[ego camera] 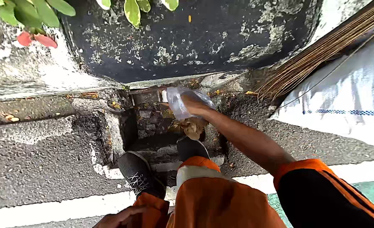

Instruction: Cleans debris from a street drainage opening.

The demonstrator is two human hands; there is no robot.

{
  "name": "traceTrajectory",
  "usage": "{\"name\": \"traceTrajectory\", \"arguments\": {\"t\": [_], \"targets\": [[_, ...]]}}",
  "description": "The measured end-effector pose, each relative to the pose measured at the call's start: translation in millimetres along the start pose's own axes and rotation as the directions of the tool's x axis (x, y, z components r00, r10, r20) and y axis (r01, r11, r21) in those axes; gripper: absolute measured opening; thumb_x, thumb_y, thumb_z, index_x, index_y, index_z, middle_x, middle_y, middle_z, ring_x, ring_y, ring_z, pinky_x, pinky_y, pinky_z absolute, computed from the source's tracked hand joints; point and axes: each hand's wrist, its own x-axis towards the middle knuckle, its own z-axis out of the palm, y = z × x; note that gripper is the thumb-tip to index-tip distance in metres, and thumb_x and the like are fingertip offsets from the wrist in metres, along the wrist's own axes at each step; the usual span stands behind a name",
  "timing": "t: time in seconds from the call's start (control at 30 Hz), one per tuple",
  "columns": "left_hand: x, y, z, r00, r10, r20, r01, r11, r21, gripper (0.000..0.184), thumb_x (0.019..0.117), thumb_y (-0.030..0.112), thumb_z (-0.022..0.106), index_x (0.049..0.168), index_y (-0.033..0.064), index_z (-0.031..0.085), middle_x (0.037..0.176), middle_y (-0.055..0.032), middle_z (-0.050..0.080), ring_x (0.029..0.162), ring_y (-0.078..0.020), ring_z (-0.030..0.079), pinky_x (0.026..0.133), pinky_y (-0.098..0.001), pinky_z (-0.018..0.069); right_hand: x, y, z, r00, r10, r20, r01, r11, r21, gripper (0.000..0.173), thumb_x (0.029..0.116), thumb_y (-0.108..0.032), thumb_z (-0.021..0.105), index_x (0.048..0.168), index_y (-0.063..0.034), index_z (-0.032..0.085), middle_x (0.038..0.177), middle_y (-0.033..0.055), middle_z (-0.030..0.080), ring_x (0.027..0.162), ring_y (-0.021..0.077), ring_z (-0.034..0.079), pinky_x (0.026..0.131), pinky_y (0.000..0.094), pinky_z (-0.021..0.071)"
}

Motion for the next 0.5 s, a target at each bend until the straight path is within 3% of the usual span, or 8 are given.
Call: {"name": "traceTrajectory", "arguments": {"t": [0.1, 0.2, 0.23, 0.3, 0.37, 0.43, 0.5], "targets": [[15.6, 5.6, -26.4, 0.997, -0.052, 0.064, 0.052, 0.999, 0.004, 0.061, 0.1006, 0.049, 0.060, 0.148, 0.0127, 0.051, 0.095, -0.0051, 0.071, 0.080, -0.0114, 0.067, 0.075, -0.0329, 0.0589, -17.5, 15.6, -10.9, 0.982, -0.051, -0.182, 0.086, 0.979, 0.187, 0.061, 0.0847, -0.020, 0.083, 0.133, 0.0062, 0.058, 0.129, 0.0252, 0.065, 0.122, 0.0341, 0.062, 0.106, 0.0522, 0.0485], [23.5, 15.4, -69.0, 0.992, -0.074, 0.098, 0.073, 0.997, 0.014, 0.065, 0.0989, 0.044, 0.065, 0.152, 0.0123, 0.046, 0.108, -0.0089, 0.073, 0.094, -0.0170, 0.071, 0.087, -0.0367, 0.0600, -38.2, 23.8, -18.8, 0.925, -0.104, -0.366, 0.220, 0.932, 0.289, 0.065, 0.0821, -0.021, 0.084, 0.134, 0.0094, 0.057, 0.126, 0.0259, 0.065, 0.118, 0.0295, 0.063, 0.105, 0.0452, 0.0499], [22.9, 23.0, -88.7, 0.993, -0.078, 0.091, 0.072, 0.995, 0.067, 0.068, 0.0987, 0.045, 0.065, 0.154, 0.0125, 0.044, 0.112, -0.0100, 0.073, 0.098, -0.0187, 0.071, 0.089, -0.0378, 0.0596, -46.4, 23.0, -23.5, 0.922, -0.061, -0.382, 0.182, 0.940, 0.290, 0.067, 0.0827, -0.023, 0.083, 0.134, 0.0097, 0.056, 0.125, 0.0263, 0.065, 0.117, 0.0298, 0.063, 0.103, 0.0457, 0.0512], [20.8, 55.0, -127.8, 0.996, -0.089, 0.003, 0.087, 0.981, 0.175, 0.070, 0.0989, 0.048, 0.062, 0.155, 0.0114, 0.041, 0.118, -0.0107, 0.072, 0.105, -0.0226, 0.071, 0.095, -0.0420, 0.0583, -88.6, -5.0, -44.4, 0.916, 0.179, -0.359, -0.040, 0.932, 0.361, 0.066, 0.0823, -0.021, 0.082, 0.136, 0.0055, 0.054, 0.125, 0.0241, 0.064, 0.114, 0.0299, 0.064, 0.096, 0.0486, 0.0524], [20.4, 96.3, -158.8, 0.992, -0.038, -0.123, 0.068, 0.966, 0.248, 0.071, 0.0976, 0.048, 0.063, 0.155, 0.0119, 0.041, 0.119, -0.0074, 0.072, 0.108, -0.0214, 0.070, 0.097, -0.0420, 0.0570, -139.7, -3.9, -47.7, 0.858, 0.359, -0.368, -0.087, 0.807, 0.585, 0.052, 0.0882, -0.021, 0.079, 0.133, -0.0027, 0.059, 0.123, 0.0159, 0.067, 0.109, 0.0224, 0.064, 0.092, 0.0442, 0.0543], [23.7, 135.9, -185.4, 0.988, 0.079, -0.135, -0.029, 0.939, 0.341, 0.074, 0.0966, 0.044, 0.064, 0.155, 0.0068, 0.037, 0.123, -0.0073, 0.070, 0.110, -0.0203, 0.069, 0.100, -0.0402, 0.0548, -182.4, 29.6, -39.5, 0.832, 0.346, -0.433, 0.139, 0.625, 0.768, 0.033, 0.0999, -0.020, 0.066, 0.129, -0.0051, 0.062, 0.113, 0.0066, 0.068, 0.098, 0.0084, 0.063, 0.084, 0.0276, 0.0544], [33.5, 179.6, -198.3, 0.984, 0.171, -0.058, -0.128, 0.884, 0.450, 0.080, 0.0945, 0.043, 0.064, 0.153, -0.0015, 0.033, 0.127, -0.0149, 0.067, 0.114, -0.0240, 0.067, 0.103, -0.0408, 0.0522, -235.9, 27.1, -39.0, 0.764, 0.320, -0.560, 0.447, 0.364, 0.818, 0.017, 0.1063, -0.010, 0.048, 0.113, -0.0038, 0.062, 0.092, -0.0010, 0.068, 0.082, 0.0006, 0.064, 0.074, 0.0183, 0.0558]]}}
